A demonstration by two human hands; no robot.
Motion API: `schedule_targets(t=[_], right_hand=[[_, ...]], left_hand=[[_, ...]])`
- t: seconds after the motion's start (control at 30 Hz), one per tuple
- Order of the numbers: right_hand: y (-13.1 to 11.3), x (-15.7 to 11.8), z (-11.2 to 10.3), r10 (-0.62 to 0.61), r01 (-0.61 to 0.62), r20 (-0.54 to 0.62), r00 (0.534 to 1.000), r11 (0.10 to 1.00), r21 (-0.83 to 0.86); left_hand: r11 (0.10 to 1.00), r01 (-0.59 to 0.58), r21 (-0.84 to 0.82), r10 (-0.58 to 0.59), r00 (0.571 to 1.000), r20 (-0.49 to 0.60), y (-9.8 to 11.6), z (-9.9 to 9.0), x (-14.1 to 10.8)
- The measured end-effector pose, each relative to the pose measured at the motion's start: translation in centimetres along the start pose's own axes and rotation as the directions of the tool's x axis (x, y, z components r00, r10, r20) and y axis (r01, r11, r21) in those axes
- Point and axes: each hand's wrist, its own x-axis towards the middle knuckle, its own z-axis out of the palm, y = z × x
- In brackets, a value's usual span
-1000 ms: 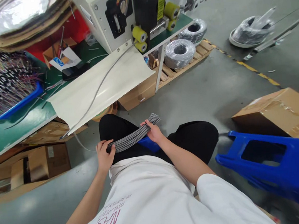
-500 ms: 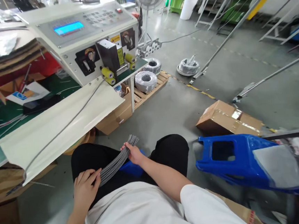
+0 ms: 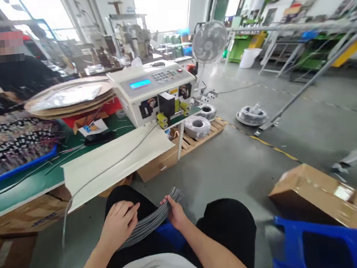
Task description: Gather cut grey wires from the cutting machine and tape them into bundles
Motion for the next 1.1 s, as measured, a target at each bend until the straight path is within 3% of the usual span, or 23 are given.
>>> schedule_targets(t=[0.1,0.2,0.33,0.47,0.67,0.83,0.97,1.1], right_hand=[[0.1,-0.1,0.0,0.005,-0.005,-0.008,1.0,1.0,-0.022],[0.1,-0.3,0.2,-0.012,0.009,-0.045,0.999,0.998,-0.062],[-0.3,-0.6,0.3,-0.003,-0.004,-0.07,0.998,0.996,-0.094],[-0.4,-0.4,0.2,-0.001,-0.002,-0.042,0.999,0.997,-0.082],[-0.5,-0.3,0.5,0.024,-0.028,-0.048,0.999,0.997,-0.069],[-0.7,-0.1,0.7,0.049,-0.052,-0.048,0.998,0.997,-0.054],[-0.6,0.6,0.3,0.073,-0.074,-0.033,0.997,0.997,-0.029],[-0.6,0.3,0.5,0.043,-0.043,-0.018,0.999,0.999,-0.026]], left_hand=[[0.993,0.096,0.071,-0.085,0.986,-0.146,-1.5,-2.3,4.3],[0.961,0.241,0.138,-0.21,0.955,-0.209,-3.1,-3.3,8.1],[0.93,0.332,0.158,-0.307,0.938,-0.164,-4.4,-2.8,10.6],[0.926,0.351,0.142,-0.344,0.936,-0.071,-4.4,-2.1,10.9],[0.937,0.308,0.163,-0.301,0.951,-0.067,-4.4,-2.4,9.7],[0.956,0.219,0.195,-0.191,0.97,-0.151,-4.4,-3.4,6.2],[0.979,0.073,0.189,-0.045,0.988,-0.149,-1.9,-2.7,2.0],[0.99,0.047,0.132,-0.049,0.999,0.011,1.5,-0.8,-2.2]])
